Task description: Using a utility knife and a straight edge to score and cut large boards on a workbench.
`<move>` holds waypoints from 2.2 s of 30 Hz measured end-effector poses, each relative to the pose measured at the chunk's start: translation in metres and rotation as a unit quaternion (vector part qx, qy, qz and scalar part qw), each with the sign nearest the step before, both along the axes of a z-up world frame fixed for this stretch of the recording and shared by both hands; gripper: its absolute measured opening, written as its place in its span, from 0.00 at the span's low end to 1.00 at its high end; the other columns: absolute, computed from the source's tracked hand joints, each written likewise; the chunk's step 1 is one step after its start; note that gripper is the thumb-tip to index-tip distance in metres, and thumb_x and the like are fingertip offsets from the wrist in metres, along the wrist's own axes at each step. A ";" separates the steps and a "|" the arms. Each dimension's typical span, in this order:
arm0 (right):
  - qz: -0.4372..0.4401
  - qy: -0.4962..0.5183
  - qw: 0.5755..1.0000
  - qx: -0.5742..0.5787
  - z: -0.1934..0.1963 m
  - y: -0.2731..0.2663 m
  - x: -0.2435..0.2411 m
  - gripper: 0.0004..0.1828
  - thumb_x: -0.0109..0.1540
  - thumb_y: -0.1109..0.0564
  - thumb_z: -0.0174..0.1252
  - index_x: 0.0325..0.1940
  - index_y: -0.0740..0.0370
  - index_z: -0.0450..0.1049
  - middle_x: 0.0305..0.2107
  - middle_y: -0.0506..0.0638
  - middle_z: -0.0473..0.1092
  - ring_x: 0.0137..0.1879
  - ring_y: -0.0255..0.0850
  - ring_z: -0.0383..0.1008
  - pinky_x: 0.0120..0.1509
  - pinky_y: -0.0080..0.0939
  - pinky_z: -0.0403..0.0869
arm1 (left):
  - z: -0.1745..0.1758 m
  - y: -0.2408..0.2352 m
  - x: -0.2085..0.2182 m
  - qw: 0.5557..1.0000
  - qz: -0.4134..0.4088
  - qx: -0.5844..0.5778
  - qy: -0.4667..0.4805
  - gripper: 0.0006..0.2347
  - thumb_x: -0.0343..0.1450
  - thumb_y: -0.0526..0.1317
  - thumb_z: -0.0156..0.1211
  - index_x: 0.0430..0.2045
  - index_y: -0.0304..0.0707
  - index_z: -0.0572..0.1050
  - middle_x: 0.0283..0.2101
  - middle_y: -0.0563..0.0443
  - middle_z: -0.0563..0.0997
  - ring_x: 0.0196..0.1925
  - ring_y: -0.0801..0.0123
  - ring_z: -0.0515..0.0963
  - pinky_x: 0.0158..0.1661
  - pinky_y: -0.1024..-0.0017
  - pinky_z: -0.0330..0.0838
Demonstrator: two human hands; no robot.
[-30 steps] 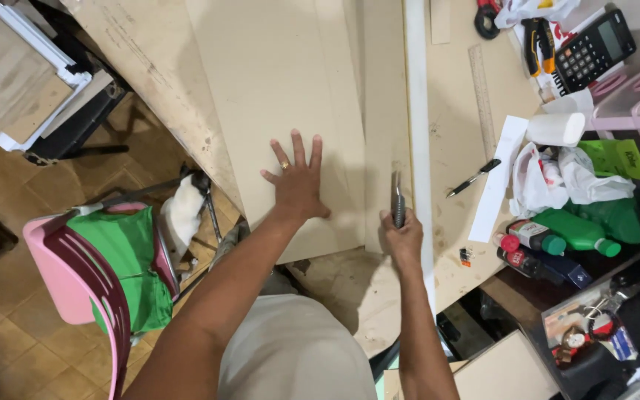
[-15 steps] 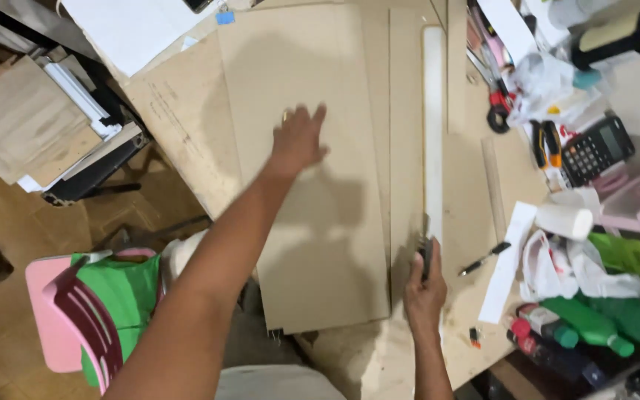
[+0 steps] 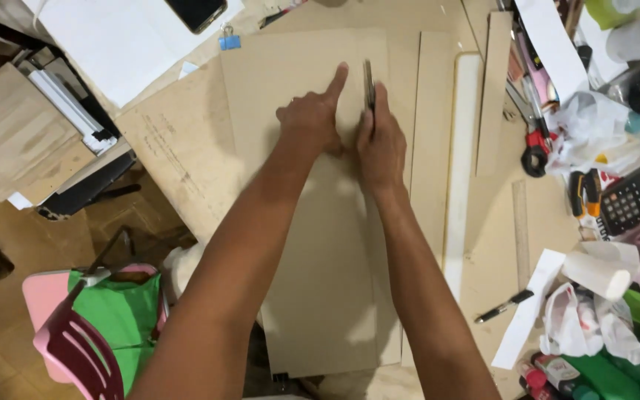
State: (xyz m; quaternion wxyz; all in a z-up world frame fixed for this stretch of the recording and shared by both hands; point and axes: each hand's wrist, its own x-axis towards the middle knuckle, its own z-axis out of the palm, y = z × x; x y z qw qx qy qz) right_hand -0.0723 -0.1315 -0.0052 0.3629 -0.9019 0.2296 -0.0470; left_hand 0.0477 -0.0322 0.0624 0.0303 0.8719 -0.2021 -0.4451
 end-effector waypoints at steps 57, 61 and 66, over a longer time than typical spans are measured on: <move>0.005 0.285 0.958 0.017 0.083 0.020 -0.017 0.30 0.70 0.53 0.36 0.79 0.49 0.53 0.23 0.57 0.74 0.26 0.54 0.73 0.29 0.53 0.71 | 0.001 -0.004 -0.004 1.000 0.005 0.010 0.005 0.57 0.63 0.47 0.76 0.74 0.72 0.24 0.52 0.49 0.76 0.56 0.50 0.75 0.52 0.54 0.68; -0.009 0.315 0.948 0.036 0.086 0.032 -0.044 0.30 0.70 0.51 0.34 0.78 0.43 0.51 0.26 0.61 0.73 0.28 0.60 0.73 0.32 0.59 0.69 | -0.015 -0.004 -0.005 0.999 -0.003 -0.007 -0.031 0.60 0.59 0.48 0.80 0.74 0.67 0.26 0.44 0.50 0.77 0.49 0.52 0.77 0.44 0.57 0.68; -0.021 0.356 0.933 0.042 0.078 0.036 -0.056 0.32 0.69 0.52 0.34 0.79 0.40 0.47 0.31 0.60 0.75 0.35 0.61 0.75 0.38 0.59 0.71 | -0.043 0.018 -0.057 0.990 0.011 -0.057 -0.125 0.51 0.60 0.53 0.78 0.73 0.53 0.44 0.47 0.45 0.77 0.58 0.49 0.70 0.48 0.52 0.68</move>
